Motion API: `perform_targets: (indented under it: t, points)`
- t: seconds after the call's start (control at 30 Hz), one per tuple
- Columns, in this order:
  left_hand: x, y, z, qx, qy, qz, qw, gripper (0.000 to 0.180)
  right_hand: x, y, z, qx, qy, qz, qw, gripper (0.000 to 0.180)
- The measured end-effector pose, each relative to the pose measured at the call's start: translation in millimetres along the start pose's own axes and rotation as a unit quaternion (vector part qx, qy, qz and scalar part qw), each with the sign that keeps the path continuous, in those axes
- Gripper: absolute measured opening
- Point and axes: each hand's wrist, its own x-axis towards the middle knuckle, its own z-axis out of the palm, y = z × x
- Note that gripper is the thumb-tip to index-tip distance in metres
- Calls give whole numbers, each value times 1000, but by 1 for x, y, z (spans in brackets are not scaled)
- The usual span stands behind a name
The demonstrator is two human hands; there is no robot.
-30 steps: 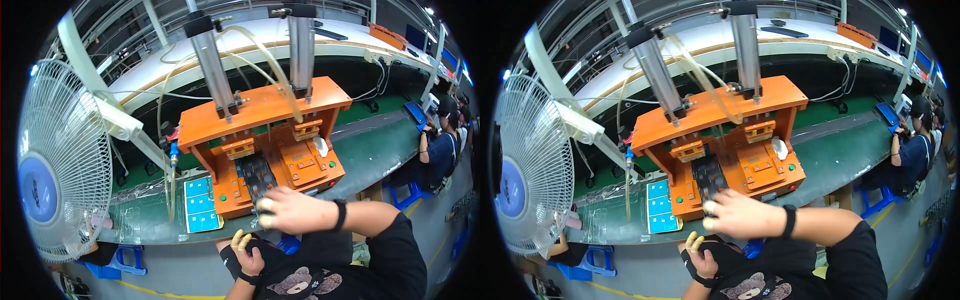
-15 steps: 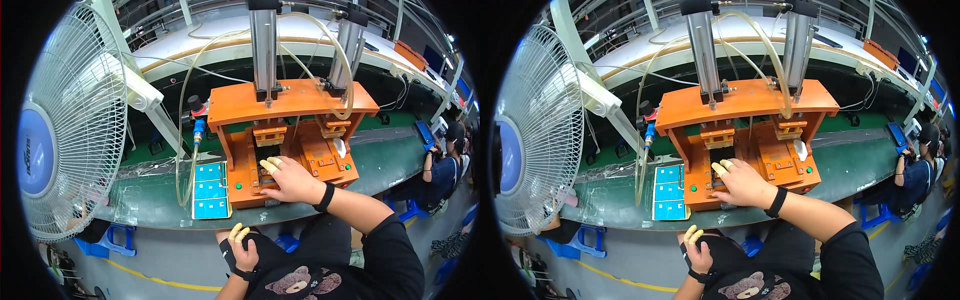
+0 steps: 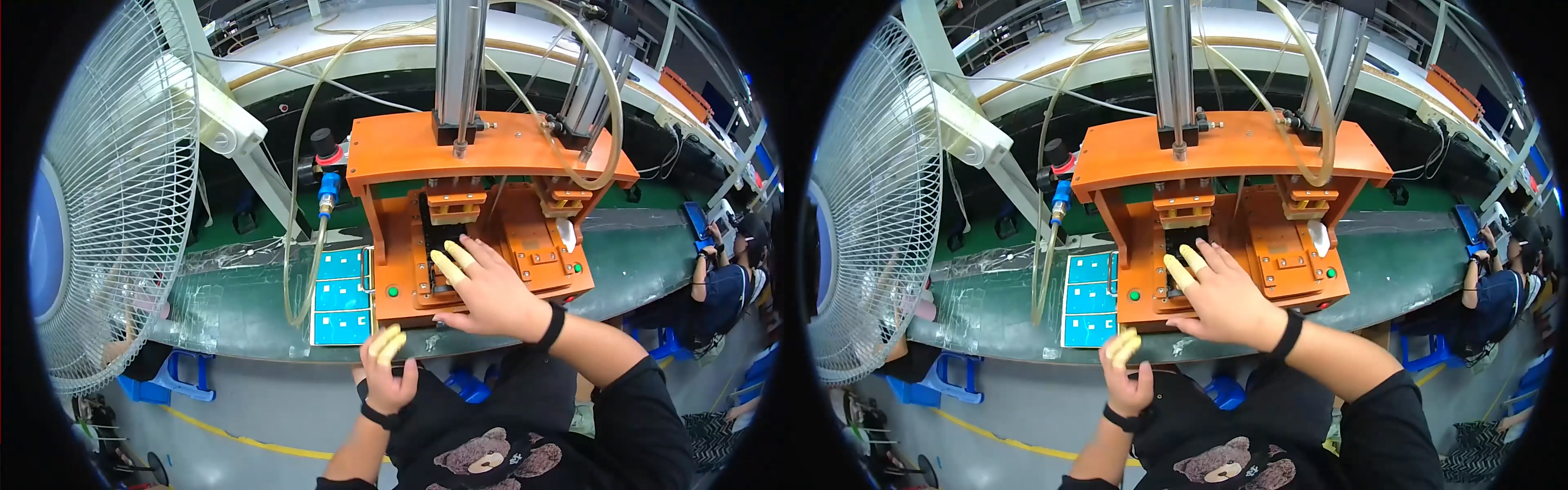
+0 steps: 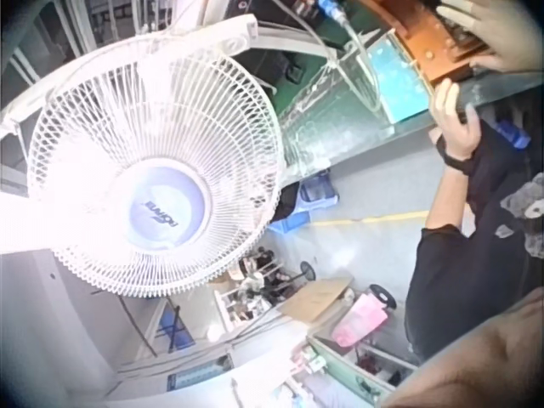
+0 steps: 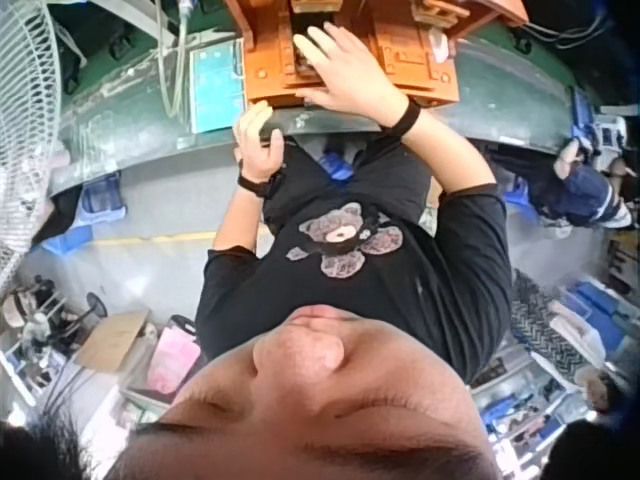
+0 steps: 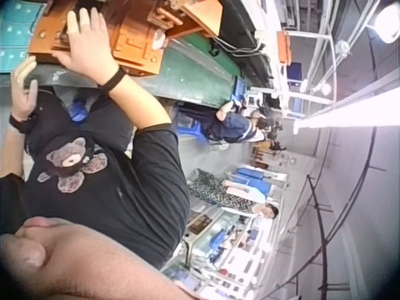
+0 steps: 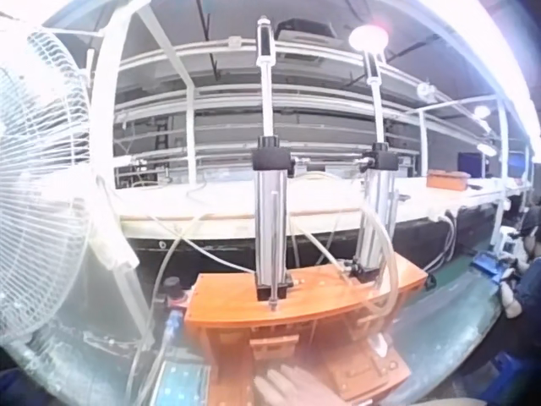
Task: Placing components into plastic casings and using a pneumatic press.
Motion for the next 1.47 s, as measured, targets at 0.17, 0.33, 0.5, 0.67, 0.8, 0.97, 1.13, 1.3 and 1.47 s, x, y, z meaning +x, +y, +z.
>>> perform_targets:
  t: [0.17,0.33,0.5,0.67,0.8,0.97,1.13,1.3,1.47]
  points:
    - [63,-24,-13,110,-117,54,985,54,-53,-45,1,148,104,-55,982,49]
    - [80,-29,-25,146,-232,66,959,53,-91,-71,38,291,21,-16,956,35]
    - [38,-79,-37,64,-101,-86,989,43,-106,-74,80,364,-78,20,928,27]
    - [1,-81,-28,193,-175,-159,952,45,-100,-67,106,407,-136,15,903,28]
    - [-8,-83,-27,174,-188,-186,949,47,-88,-64,124,432,-135,26,892,28]
    - [-8,-84,-33,121,-189,-192,955,47,-62,-71,145,439,-108,45,891,30]
    - [-7,-94,-37,85,-159,-195,964,31,-39,-80,164,404,-36,27,913,35]
    - [21,-121,-64,66,-138,-193,969,12,-29,-86,174,318,-81,-13,945,47]
    - [42,-212,-138,207,-36,-166,964,17,-28,-88,170,287,-125,-31,949,52]
